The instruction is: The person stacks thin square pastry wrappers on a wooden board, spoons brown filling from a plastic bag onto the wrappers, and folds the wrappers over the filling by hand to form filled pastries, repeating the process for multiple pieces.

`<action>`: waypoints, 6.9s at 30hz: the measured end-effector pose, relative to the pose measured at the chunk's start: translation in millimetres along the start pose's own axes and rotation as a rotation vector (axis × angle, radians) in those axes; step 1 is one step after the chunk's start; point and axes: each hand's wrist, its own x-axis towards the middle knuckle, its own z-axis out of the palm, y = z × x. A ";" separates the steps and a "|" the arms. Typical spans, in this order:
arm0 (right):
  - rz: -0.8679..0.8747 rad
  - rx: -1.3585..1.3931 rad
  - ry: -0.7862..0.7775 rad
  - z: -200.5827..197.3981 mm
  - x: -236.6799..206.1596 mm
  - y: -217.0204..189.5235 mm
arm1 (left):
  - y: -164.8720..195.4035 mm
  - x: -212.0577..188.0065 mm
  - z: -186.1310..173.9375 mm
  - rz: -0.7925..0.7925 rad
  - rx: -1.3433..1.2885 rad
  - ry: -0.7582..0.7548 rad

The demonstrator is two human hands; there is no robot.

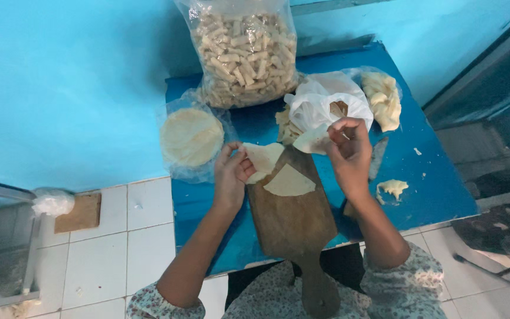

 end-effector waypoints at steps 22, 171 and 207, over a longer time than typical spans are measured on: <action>-0.141 -0.707 -0.665 18.9 9.9 16.5 | 13.1 1.8 6.0 0.139 0.128 0.060; 0.459 -0.305 -0.778 -6.9 2.6 -18.3 | -21.9 -21.7 11.9 -0.065 0.985 -0.347; 0.185 -0.528 -0.722 12.7 -5.5 -24.7 | 15.8 -6.5 -0.9 0.654 1.869 -0.080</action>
